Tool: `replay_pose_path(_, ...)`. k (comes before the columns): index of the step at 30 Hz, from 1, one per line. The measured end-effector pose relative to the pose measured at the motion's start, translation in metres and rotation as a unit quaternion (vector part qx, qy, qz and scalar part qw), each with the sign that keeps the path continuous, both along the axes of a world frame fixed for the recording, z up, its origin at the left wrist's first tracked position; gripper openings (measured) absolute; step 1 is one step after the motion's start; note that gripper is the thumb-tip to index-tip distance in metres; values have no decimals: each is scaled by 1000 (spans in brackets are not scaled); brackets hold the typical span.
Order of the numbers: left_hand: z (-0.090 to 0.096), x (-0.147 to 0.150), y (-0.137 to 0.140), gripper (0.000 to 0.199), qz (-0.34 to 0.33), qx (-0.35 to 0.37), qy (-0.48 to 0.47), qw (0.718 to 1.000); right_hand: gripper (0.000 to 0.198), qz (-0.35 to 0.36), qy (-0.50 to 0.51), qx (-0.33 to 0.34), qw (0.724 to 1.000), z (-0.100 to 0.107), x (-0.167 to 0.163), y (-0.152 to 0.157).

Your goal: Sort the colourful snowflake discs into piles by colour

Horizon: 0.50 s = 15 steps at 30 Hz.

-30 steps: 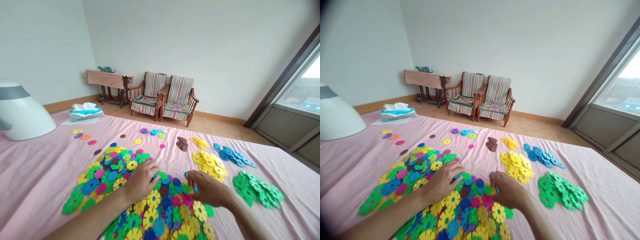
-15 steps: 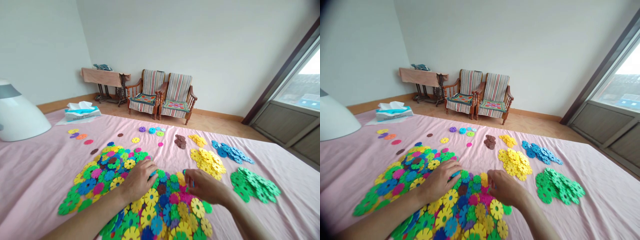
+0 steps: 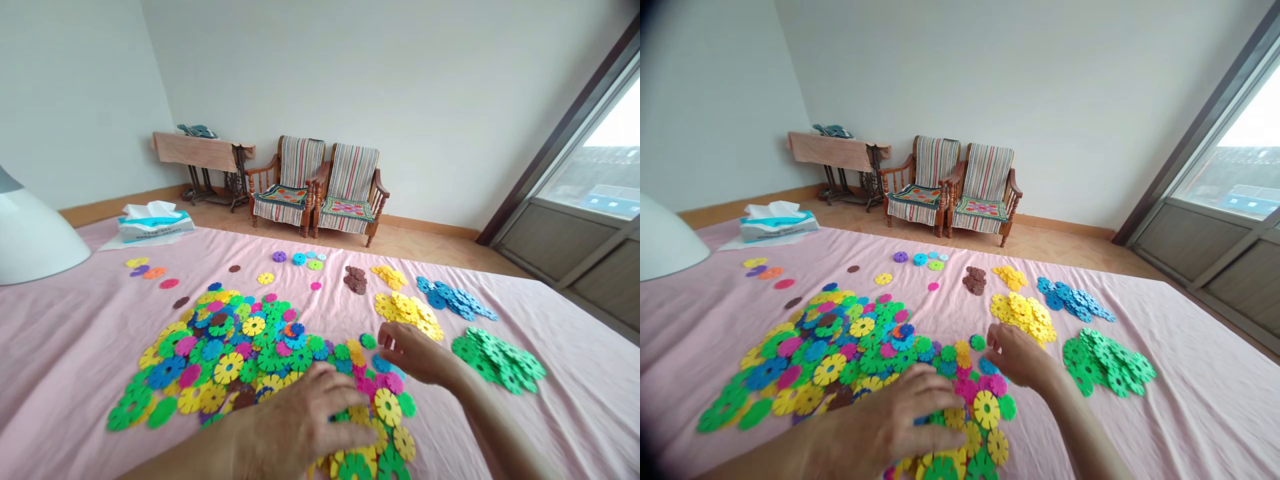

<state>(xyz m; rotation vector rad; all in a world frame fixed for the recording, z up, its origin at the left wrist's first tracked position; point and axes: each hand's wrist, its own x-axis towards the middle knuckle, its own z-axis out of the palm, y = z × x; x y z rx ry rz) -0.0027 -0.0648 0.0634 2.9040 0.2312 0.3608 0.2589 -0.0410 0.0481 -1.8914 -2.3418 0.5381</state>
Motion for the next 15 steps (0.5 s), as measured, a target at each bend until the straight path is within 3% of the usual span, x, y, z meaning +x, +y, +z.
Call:
replay_pose_path(2, -1, 5, -11, 36, -37, 46, 31, 998, 15, 1, 5, -1, 1000, 0, -1, 0)
replay_pose_path(5, -14, 9, -14, 35, -34, 93, 32, 995, 16, -2, 11, 0, 1000, 1, -1, 0)
replay_pose_path(11, -42, 16, 19, 43, 101, 105, 4, 989, 13, -1, 34, 44, 998, 0, -9, 2)
replay_pose_path(15, -33, -2, 34, 50, 160, 113, 30, 980, 19, 20, 73, 132, 988, -4, -19, -17)
